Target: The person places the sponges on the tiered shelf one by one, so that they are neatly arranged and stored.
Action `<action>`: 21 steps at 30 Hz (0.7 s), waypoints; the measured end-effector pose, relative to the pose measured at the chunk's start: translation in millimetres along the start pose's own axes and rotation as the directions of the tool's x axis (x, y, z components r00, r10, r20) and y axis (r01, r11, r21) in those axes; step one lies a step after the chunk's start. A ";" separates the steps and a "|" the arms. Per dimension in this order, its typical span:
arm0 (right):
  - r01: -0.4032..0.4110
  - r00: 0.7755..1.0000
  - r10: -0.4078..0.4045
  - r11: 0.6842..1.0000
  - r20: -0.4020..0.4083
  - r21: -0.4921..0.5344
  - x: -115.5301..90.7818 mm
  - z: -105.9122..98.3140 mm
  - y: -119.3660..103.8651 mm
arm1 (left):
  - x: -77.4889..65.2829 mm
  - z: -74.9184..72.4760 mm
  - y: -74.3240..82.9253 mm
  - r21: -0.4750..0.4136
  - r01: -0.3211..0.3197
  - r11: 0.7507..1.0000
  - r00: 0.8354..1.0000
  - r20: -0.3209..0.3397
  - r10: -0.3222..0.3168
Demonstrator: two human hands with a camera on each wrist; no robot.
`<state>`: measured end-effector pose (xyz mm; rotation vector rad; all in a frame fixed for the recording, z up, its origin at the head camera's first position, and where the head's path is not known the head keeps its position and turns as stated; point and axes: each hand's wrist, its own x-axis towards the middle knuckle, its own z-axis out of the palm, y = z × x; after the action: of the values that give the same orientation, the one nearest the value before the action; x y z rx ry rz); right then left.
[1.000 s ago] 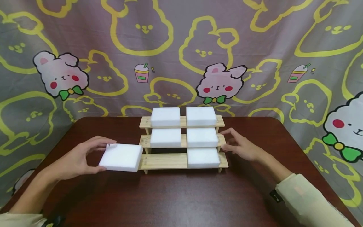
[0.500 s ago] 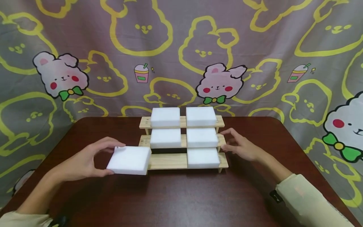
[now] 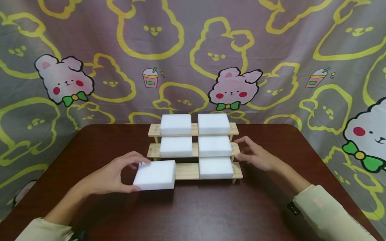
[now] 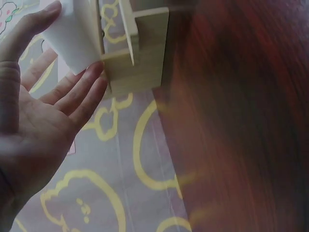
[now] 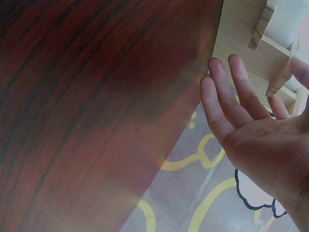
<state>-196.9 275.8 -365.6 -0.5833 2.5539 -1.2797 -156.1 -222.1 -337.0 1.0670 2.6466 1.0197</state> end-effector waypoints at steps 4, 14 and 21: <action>0.003 1.000 -0.003 1.000 -0.001 -0.003 0.0 0.4 -0.1 | 6.0 6.2 -1.8 0.012 -0.001 1.000 1.000 0.004 0.001; 0.002 1.000 -0.002 1.000 0.006 0.001 -0.9 -0.1 -1.2 | 14.2 22.4 -1.0 -0.008 -0.028 1.000 0.999 -0.041 0.028; -0.002 1.000 0.002 1.000 0.003 0.001 -0.5 -0.1 -0.7 | 20.7 40.3 2.7 0.024 -0.052 0.998 0.994 -0.096 0.054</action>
<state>-196.3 275.7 -365.0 -0.5823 2.5508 -1.2785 -156.6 -185.1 -363.4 1.1260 2.7250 1.0820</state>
